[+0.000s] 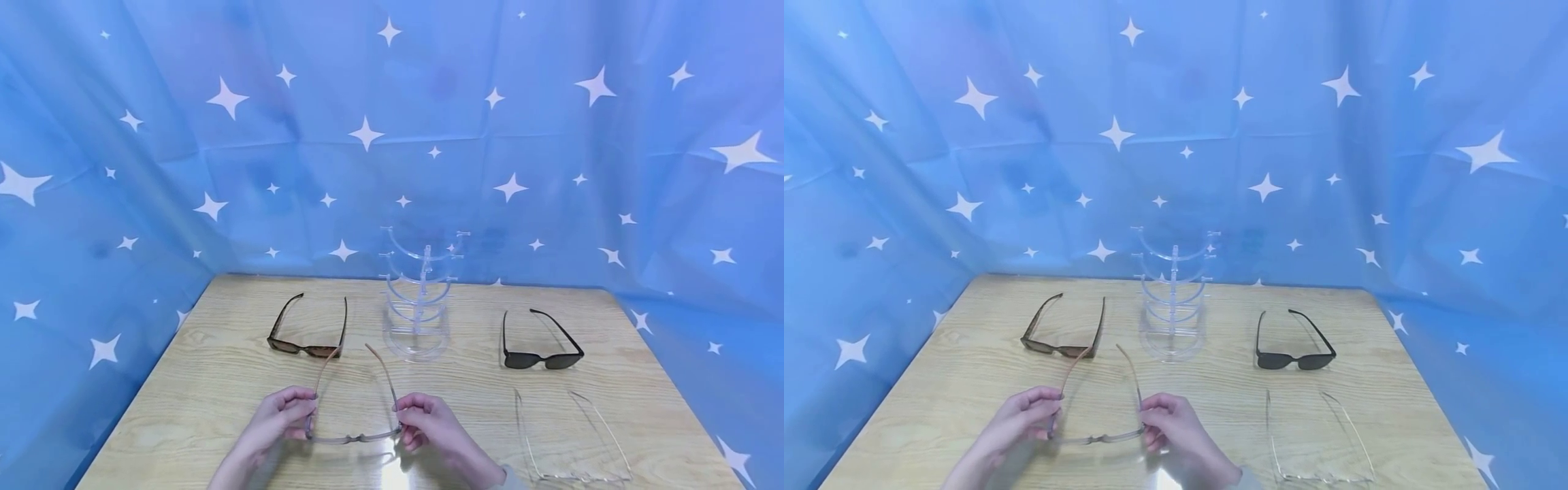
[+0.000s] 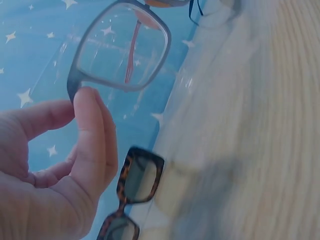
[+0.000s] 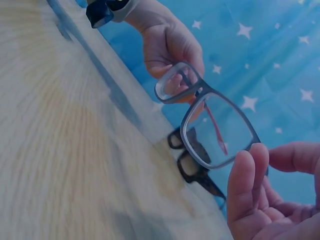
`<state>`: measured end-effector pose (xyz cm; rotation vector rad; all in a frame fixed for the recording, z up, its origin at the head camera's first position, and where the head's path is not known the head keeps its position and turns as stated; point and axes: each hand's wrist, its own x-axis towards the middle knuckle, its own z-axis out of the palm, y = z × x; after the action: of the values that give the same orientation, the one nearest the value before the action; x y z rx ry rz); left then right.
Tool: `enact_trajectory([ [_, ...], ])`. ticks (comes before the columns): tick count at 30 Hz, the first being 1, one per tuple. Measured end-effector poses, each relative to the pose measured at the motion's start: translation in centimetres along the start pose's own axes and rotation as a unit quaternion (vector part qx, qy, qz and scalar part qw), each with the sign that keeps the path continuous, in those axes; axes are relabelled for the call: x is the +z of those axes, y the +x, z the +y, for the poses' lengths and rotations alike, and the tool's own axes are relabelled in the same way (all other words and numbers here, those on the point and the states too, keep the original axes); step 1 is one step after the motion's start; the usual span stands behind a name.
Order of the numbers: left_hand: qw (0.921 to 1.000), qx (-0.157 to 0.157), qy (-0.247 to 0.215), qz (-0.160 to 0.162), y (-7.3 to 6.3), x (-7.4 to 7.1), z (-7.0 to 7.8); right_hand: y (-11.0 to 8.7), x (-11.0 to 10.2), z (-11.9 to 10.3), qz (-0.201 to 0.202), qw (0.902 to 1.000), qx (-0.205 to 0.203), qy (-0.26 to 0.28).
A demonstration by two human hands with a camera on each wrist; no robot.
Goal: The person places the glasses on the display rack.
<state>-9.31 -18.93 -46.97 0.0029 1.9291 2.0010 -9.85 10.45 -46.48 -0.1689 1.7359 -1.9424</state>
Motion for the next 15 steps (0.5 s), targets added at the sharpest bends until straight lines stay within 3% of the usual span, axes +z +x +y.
enact_trajectory([
  [15, 0.9988, 0.019, -0.027, -0.037, 2.1, 2.7, 0.7, -1.3, -3.1, -0.6, 0.021, 0.9996, -0.012, -0.013],
])
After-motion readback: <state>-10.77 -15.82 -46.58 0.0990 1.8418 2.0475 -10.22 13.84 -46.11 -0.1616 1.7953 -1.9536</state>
